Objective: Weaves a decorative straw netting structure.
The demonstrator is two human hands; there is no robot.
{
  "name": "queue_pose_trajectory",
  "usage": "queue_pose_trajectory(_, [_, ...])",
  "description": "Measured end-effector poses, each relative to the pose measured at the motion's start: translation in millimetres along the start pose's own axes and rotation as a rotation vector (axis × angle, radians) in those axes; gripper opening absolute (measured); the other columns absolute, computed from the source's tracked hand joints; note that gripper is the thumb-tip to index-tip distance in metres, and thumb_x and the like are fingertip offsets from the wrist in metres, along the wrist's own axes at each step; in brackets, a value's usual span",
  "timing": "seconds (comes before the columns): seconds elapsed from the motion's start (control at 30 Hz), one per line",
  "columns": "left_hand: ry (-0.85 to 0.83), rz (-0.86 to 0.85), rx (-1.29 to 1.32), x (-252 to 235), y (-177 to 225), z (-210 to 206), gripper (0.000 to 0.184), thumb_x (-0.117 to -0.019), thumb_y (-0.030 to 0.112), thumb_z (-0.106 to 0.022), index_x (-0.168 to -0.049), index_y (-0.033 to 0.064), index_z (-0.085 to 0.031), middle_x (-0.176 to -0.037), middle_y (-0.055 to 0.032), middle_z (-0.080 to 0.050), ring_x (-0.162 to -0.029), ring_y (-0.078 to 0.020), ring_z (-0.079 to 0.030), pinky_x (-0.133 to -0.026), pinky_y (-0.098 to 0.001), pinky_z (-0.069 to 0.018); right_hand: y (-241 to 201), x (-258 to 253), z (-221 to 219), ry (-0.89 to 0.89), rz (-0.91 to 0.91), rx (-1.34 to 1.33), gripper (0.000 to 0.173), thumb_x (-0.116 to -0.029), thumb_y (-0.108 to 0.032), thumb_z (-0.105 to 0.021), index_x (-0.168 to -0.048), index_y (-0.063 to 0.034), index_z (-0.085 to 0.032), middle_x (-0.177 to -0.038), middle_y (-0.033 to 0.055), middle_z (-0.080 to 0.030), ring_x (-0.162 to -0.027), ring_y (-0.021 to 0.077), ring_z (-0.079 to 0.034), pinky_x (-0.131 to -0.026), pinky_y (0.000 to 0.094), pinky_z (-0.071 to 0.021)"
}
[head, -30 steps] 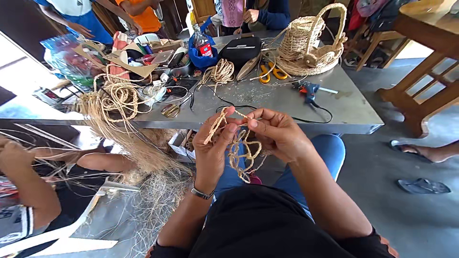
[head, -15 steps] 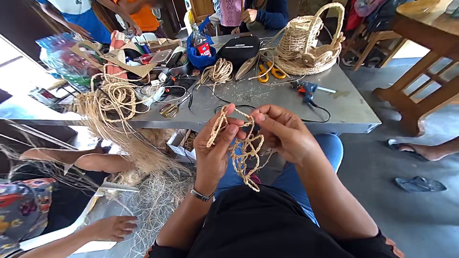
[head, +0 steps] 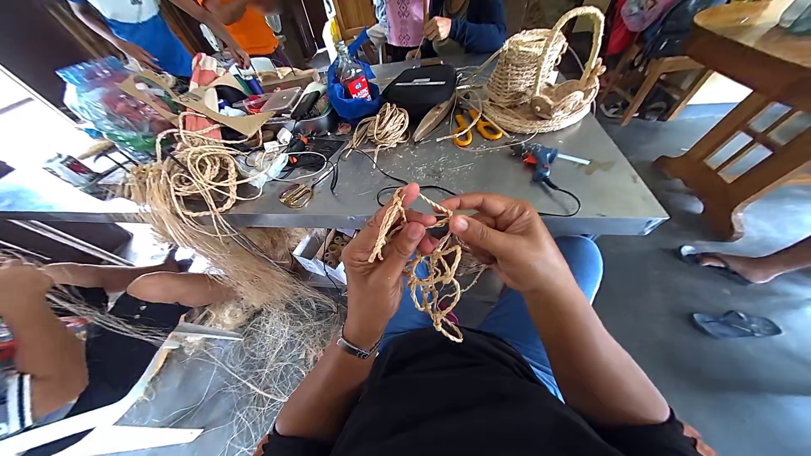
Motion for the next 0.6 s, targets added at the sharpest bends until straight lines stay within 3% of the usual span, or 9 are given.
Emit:
queue_pose_trajectory(0.07, [0.006,-0.006,-0.012,-0.4,0.9,-0.2,0.036,-0.1017,0.011,-0.062,-0.138,0.0109,-0.063,-0.11,-0.002,-0.072,-0.086,-0.0082,-0.068,-0.079,-0.0245,-0.0591,0.3,1.2,1.1,-0.018,0.008,0.021,0.015,-0.1008,-0.02,-0.065,-0.115,-0.0144,-0.063,-0.062,-0.0061,-0.057,-0.046,-0.0037,-0.042,-0.044,0.0114,-0.0353])
queue_pose_trajectory(0.3, [-0.011,0.019,0.07,2.5,-2.4,-4.3,0.042,-0.1009,0.008,-0.062,-0.143,0.0142,-0.059,-0.114,0.0001,-0.069,-0.087,-0.0073,-0.066,-0.08,-0.0254,-0.0588,-6.2,4.7,2.5,0.054,0.172,0.12,0.01,-0.096,-0.01,-0.068,-0.105,-0.0089,-0.072,-0.059,-0.0076,-0.05,-0.047,-0.0025,-0.04,-0.043,0.0126,-0.0353])
queue_pose_trajectory(0.4, [0.001,0.004,0.045,2.0,-1.9,-4.0,0.044,-0.1016,0.008,-0.061,-0.145,0.0112,-0.057,-0.113,-0.0016,-0.07,-0.087,-0.0078,-0.066,-0.08,-0.0253,-0.0579,-10.4,8.6,-0.3,0.073,0.202,0.211,0.014,-0.0979,-0.011,-0.067,-0.108,-0.0066,-0.075,-0.064,-0.0074,-0.057,-0.05,-0.0031,-0.043,-0.045,0.012,-0.037])
queue_pose_trajectory(0.47, [0.019,0.002,0.034,1.7,-1.5,-2.7,0.042,-0.1016,0.008,-0.061,-0.143,0.0114,-0.059,-0.112,-0.0016,-0.071,-0.087,-0.0079,-0.067,-0.08,-0.0248,-0.0583,-13.1,12.1,-2.4,0.073,0.218,0.258,0.016,-0.0994,-0.01,-0.065,-0.112,-0.0056,-0.075,-0.075,-0.0062,-0.066,-0.056,-0.0036,-0.05,-0.05,0.0119,-0.0429])
queue_pose_trajectory(0.6, [0.059,0.034,0.067,0.4,0.8,2.3,0.039,-0.1019,0.01,-0.061,-0.14,0.0122,-0.062,-0.113,-0.0021,-0.071,-0.091,-0.0095,-0.069,-0.082,-0.0262,-0.059,-13.7,19.6,-6.5,0.066,0.249,0.33,0.021,-0.1013,-0.007,-0.061,-0.118,-0.0024,-0.072,-0.091,-0.003,-0.072,-0.067,-0.0026,-0.058,-0.06,0.0136,-0.0509])
Point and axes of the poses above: each hand's wrist, its own x-axis away from the middle knuckle, its own z-axis out of the back of the hand, y = z × x, the point moved 3 cm from there along -x, towards the middle knuckle
